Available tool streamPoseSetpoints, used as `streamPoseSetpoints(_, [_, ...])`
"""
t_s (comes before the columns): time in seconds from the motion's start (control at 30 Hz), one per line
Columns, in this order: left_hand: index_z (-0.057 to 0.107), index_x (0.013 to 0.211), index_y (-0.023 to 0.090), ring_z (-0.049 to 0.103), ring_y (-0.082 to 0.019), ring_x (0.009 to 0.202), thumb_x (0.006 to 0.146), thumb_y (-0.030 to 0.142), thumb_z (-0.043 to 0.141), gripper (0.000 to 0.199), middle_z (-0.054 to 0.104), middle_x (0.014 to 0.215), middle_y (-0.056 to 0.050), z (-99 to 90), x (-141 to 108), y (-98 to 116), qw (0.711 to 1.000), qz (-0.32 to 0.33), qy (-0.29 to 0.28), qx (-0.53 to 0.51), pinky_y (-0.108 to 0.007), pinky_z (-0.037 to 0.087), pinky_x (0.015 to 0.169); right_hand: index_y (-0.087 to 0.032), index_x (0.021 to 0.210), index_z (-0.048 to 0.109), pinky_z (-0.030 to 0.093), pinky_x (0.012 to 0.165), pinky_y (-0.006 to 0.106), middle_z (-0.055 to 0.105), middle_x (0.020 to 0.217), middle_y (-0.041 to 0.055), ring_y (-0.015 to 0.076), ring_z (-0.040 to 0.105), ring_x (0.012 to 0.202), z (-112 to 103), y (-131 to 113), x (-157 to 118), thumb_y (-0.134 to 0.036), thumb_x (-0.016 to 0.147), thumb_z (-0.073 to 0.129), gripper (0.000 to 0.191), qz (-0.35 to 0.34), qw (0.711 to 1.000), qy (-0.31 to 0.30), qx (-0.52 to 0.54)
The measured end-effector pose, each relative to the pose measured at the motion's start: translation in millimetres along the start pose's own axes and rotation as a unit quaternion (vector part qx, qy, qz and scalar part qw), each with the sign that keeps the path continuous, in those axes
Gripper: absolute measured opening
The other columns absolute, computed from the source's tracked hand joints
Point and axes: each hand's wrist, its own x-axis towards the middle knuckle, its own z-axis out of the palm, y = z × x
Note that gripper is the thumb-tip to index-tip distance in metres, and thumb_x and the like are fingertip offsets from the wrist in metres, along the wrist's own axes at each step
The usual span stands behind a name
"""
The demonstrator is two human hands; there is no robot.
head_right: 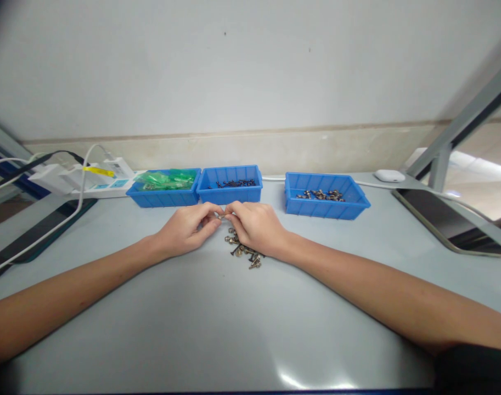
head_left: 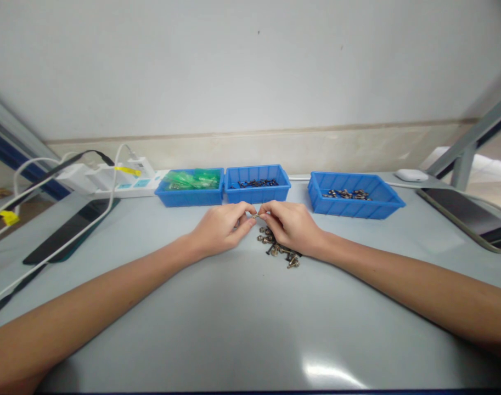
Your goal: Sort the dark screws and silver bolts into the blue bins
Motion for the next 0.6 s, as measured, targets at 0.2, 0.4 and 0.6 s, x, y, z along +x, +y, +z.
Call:
streamPoseSetpoints(0.2, [0.053,0.098,0.017,0.057,-0.012,0.061,0.086,0.029,0.048,0.017,0.061,0.070,0.001,2.3,0.2,-1.8,1.000,0.003,0.008,-0.006,-0.021,0.040,0.057,-0.016,0.086,0.055,0.034,0.053,0.021,0.063,0.067,0.0039,0.0132,0.055,0.055,0.2,-0.3,0.5,-0.021,0.089,0.040,0.017,0.011,1.000,-0.003,0.014])
streamPoseSetpoints(0.4, [0.054,0.095,0.017,0.056,-0.012,0.060,0.086,0.027,0.047,0.015,0.062,0.070,0.001,2.0,0.5,-1.3,1.000,-0.001,0.004,0.008,-0.021,0.038,0.056,-0.016,0.085,0.056,0.035,0.054,0.021,0.064,0.067,0.0034,0.0129,0.055,0.055,0.8,0.4,0.2,-0.022,0.089,0.041,0.017,0.008,1.000,-0.005,0.003])
streamPoseSetpoints(0.6, [0.056,0.093,0.017,0.057,-0.014,0.065,0.090,0.028,0.040,0.020,0.063,0.075,-0.002,0.3,0.9,-0.4,0.999,-0.001,-0.010,0.037,-0.023,0.039,0.059,-0.016,0.088,0.057,0.035,0.054,0.022,0.065,0.070,0.0042,0.0136,0.056,0.057,1.5,1.4,-0.7,-0.022,0.089,0.041,0.017,0.000,1.000,-0.006,-0.008])
